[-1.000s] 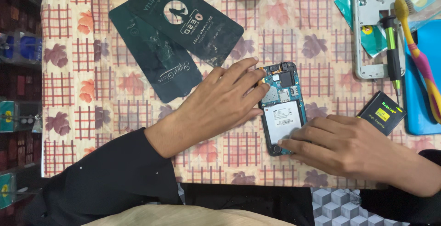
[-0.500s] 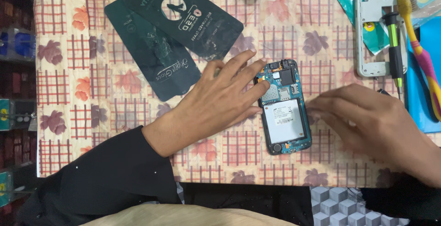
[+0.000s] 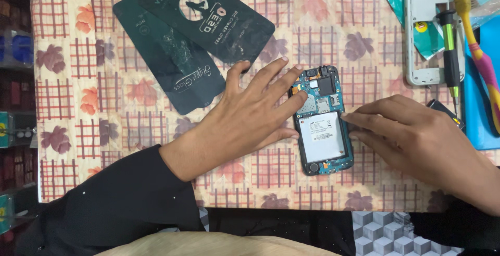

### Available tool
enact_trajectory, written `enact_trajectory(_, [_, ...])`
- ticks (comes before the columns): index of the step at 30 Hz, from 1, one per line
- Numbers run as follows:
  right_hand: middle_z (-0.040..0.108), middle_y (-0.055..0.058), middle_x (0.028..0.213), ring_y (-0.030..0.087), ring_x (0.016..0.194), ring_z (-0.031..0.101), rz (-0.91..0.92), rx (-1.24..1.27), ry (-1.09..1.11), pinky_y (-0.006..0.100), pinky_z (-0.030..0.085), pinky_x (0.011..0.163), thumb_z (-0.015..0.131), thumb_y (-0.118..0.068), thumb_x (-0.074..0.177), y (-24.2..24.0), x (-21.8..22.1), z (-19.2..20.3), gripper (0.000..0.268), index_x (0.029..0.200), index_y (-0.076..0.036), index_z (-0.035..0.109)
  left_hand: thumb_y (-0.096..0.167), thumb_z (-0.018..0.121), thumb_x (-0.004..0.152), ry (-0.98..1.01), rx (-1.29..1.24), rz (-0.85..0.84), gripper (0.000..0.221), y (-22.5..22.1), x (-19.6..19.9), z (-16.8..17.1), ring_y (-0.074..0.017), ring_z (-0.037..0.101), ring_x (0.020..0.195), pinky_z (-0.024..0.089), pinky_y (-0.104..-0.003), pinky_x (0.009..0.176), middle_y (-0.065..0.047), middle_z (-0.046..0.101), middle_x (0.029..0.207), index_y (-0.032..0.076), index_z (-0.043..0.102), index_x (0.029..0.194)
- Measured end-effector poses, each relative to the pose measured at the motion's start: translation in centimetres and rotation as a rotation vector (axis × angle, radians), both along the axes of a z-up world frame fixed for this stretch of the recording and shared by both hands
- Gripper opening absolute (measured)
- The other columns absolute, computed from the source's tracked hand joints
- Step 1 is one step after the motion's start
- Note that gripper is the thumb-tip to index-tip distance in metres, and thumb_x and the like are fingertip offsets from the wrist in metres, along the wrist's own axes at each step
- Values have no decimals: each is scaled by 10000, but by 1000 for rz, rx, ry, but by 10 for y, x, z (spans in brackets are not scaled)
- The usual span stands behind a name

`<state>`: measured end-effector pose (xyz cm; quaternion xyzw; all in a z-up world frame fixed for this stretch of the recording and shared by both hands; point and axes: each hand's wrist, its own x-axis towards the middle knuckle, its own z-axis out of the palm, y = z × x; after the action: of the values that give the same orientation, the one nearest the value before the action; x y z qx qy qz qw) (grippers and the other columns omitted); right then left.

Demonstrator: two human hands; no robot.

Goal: The person disassembles a white smartphone, removes the back cover and internal components, cleans the motherboard with a brush, and reassembles the device by placing the back cover and securing it with screws.

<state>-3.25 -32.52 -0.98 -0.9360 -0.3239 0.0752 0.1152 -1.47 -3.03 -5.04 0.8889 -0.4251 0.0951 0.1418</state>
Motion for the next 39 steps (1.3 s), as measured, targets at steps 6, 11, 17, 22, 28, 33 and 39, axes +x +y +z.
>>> enact_trajectory(6, [776,59,954,176,708,734,47,-7,-16,309,597,518,827,-228,761,-4,-1,-4,338,1077,-114,786,643,720,809,-5,-8,-3,752,-6,-3,-5,-342,378,1432,329,-700,1036,-199,457,1520,199,577,1398])
enact_trajectory(11, [782,39,950,141,671,722,117,-38,-61,282,558,458,823,-240,779,-10,-2,-10,303,1050,-107,800,649,731,780,3,-20,-30,726,-7,-5,-5,-350,357,1456,305,-738,1041,-198,454,1528,310,558,1398])
enact_trajectory(17, [773,23,881,128,712,717,92,59,-190,278,552,544,801,-219,828,-20,-4,-8,238,1039,-110,803,461,766,901,-30,-94,-7,633,4,3,16,-309,504,1333,358,-686,1026,-171,578,1438,116,602,1406])
enact_trajectory(22, [756,72,936,140,768,724,106,73,-236,285,588,644,774,-106,933,-28,-2,0,73,993,-69,755,7,688,891,136,104,28,268,25,13,38,-206,651,987,489,-475,889,-79,736,1062,76,740,1144])
enact_trajectory(28, [744,137,957,190,840,726,-165,25,-249,324,598,745,723,-5,1000,-42,16,1,159,1159,-2,730,-22,680,810,131,83,-13,226,25,16,44,-222,674,932,522,-455,864,-99,731,963,39,759,1013])
enact_trajectory(33, [702,203,873,268,776,718,-399,-66,-140,378,598,715,711,15,962,-56,30,-8,231,1189,59,721,-18,683,820,144,97,-34,175,24,16,41,-221,682,930,527,-452,847,-87,726,938,47,755,965])
enact_trajectory(39, [712,194,897,264,774,730,-386,-68,-104,368,608,706,695,-14,958,-52,32,-8,228,1177,39,727,-30,697,788,13,125,-51,209,24,14,33,-213,699,923,532,-432,823,-87,733,953,46,757,973])
